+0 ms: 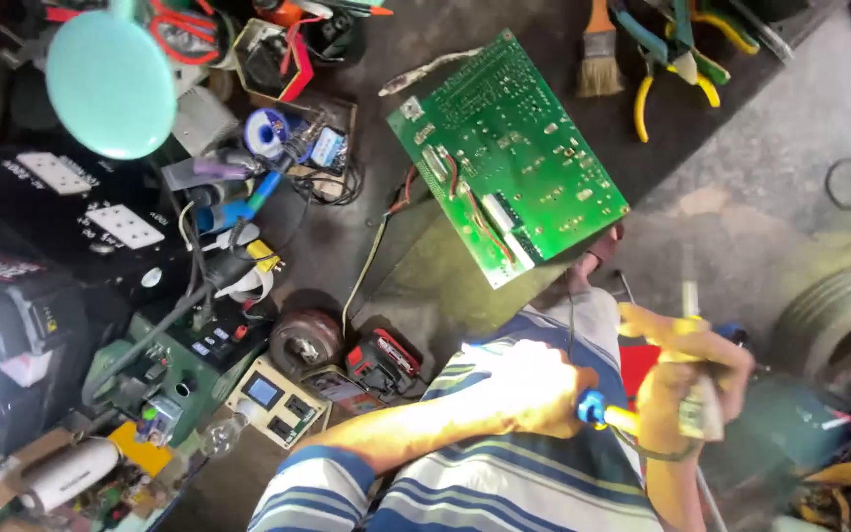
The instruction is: The person is desoldering electronic components from a printed circuit board using a soldering iron and a manual desoldering pump.
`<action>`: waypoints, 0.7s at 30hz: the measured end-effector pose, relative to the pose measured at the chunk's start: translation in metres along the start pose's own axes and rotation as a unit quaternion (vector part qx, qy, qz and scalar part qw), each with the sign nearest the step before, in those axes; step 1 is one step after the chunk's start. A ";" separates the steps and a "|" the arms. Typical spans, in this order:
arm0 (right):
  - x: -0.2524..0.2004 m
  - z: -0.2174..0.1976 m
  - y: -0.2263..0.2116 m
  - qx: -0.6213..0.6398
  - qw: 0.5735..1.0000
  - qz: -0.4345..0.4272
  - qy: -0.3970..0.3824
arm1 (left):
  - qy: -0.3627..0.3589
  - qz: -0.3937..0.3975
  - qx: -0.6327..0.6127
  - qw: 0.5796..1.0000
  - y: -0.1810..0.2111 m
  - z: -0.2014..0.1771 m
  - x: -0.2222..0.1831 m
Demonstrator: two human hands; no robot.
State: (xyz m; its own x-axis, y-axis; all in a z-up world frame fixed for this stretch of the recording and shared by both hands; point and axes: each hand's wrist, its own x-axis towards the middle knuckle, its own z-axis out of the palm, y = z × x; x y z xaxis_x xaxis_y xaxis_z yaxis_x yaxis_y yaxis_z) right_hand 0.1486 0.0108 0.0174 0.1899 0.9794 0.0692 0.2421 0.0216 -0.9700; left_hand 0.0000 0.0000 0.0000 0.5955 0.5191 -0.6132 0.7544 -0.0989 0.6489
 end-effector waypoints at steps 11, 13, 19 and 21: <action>-0.012 0.019 0.004 -0.020 0.999 -0.024 -0.038 | 0.039 0.066 -0.015 0.997 -0.032 -0.010 -0.005; -0.007 0.016 0.004 -0.018 0.998 -0.048 -0.048 | 0.037 0.101 -0.021 0.994 -0.053 -0.004 -0.004; 0.011 -0.034 0.033 -0.104 0.962 -0.059 0.247 | 0.215 0.099 0.085 0.968 -0.132 0.010 -0.008; 0.005 -0.046 0.036 -0.097 0.969 -0.061 0.219 | 0.224 0.140 0.108 0.958 -0.157 0.006 -0.011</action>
State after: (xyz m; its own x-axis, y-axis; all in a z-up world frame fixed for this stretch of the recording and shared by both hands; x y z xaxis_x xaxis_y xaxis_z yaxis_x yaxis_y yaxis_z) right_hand 0.2016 0.0069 -0.0065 0.5241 0.7914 0.3148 0.4541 0.0531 -0.8894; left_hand -0.1232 0.0052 -0.0977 0.6407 0.7545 -0.1423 0.6509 -0.4355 0.6218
